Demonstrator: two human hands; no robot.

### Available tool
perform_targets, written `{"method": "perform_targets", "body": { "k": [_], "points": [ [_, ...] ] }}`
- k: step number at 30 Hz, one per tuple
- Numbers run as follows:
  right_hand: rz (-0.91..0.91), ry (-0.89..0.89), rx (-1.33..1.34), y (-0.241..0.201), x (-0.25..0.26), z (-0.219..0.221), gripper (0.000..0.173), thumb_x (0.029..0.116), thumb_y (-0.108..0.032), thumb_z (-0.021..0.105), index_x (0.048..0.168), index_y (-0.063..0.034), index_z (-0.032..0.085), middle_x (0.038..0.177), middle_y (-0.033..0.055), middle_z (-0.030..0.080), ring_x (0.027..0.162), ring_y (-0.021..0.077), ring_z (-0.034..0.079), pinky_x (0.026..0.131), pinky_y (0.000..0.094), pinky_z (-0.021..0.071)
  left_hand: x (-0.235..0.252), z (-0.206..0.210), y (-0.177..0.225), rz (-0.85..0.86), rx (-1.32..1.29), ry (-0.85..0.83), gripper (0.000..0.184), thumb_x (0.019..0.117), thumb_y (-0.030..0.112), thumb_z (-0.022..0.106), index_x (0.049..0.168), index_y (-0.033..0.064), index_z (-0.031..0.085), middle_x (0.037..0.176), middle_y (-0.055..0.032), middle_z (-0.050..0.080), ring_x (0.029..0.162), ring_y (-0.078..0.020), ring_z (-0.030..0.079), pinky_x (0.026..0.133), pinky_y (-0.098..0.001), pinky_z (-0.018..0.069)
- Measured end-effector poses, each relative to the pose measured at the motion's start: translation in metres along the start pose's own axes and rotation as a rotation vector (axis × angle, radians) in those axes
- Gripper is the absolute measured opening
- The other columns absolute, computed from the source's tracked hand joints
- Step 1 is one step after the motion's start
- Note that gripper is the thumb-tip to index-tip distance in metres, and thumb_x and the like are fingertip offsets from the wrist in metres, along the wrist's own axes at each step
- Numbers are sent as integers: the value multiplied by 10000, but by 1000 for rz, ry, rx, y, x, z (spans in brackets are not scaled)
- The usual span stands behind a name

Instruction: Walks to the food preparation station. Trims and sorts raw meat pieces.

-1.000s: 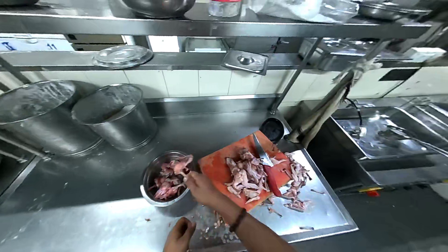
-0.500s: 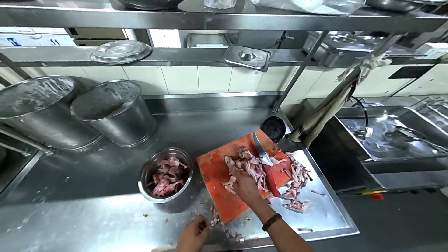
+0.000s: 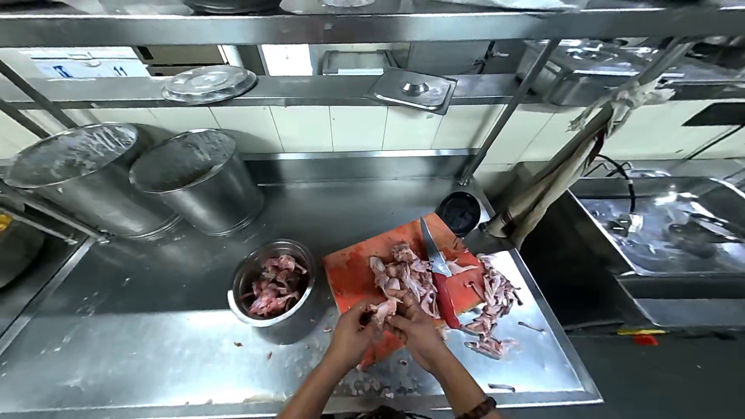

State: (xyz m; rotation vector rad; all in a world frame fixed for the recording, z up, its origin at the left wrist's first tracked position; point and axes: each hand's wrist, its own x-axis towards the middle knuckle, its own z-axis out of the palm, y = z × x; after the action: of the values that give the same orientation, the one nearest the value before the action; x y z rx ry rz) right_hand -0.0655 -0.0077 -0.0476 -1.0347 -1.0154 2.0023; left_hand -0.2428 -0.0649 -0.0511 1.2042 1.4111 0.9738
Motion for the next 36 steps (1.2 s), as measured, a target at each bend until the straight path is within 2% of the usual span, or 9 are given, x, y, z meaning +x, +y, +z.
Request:
{"method": "perform_targets", "body": {
  "k": [6,14,17,21,24,27,30,33,36],
  "points": [
    [11,159,-604,18,1,-19,459,929,-210,686,1340,-39,574,1210,111,683,937,203,725,826,406,629,0,-1,-4,-116,83,157,198,954,216,664,1103,102,726,888,-14,699,746,-112,643,726,-325,556],
    [-191,362,-1079,0,-19,-72,280,965,-266,611,1146,-77,709,1184,123,688,948,231,719,839,449,616,-1,-16,-4,-151,-61,529,172,936,146,722,1072,42,709,910,-71,726,740,-166,691,656,-342,600],
    [-274,538,-1278,2,-20,-88,297,916,-255,666,1136,-69,739,1194,190,680,1115,399,647,933,572,548,-8,-7,-39,-343,-27,454,257,984,227,691,1143,26,685,965,-105,740,791,-203,736,707,-406,646],
    [-214,667,-1381,-5,-13,-106,379,882,-247,716,1224,-84,715,1291,230,636,1204,490,581,937,658,502,-15,0,-64,-384,-163,298,323,929,77,714,1224,-26,631,1105,-166,724,920,-252,746,823,-425,645],
    [-256,563,-1381,-12,-18,-88,337,916,-233,677,1204,-64,725,1277,230,645,1196,464,594,943,630,513,-18,-4,-61,-302,54,182,382,857,76,749,1225,28,659,1166,-102,712,933,-198,734,853,-391,634],
    [-166,127,-1369,3,-21,-48,344,1014,-308,548,1231,-92,705,1281,168,667,1192,338,649,1011,528,540,-19,-4,-56,-261,390,117,382,882,166,733,1253,95,678,1224,-83,689,904,-172,724,837,-380,628],
    [-22,-205,-1416,39,-12,-7,395,1050,-347,512,1348,-118,635,1371,163,618,1219,348,636,995,550,539,-18,4,-59,-151,655,122,371,922,257,674,1266,119,694,1240,-75,703,1129,-205,673,1020,-400,545],
    [-32,-136,-1537,72,-1,12,351,1039,-178,471,1350,-110,618,1348,173,619,1182,373,651,896,552,579,-13,14,-66,-41,871,216,316,937,245,615,1205,125,733,1161,-55,746,1146,-247,676,1048,-419,516],
    [-12,-73,-1583,77,1,16,357,1057,-185,428,1341,-81,618,1370,170,610,1230,361,628,926,519,576,-6,15,-72,-38,971,231,312,942,280,610,1201,165,741,1170,-44,743,1162,-255,664,1049,-428,509]
  ]
}}
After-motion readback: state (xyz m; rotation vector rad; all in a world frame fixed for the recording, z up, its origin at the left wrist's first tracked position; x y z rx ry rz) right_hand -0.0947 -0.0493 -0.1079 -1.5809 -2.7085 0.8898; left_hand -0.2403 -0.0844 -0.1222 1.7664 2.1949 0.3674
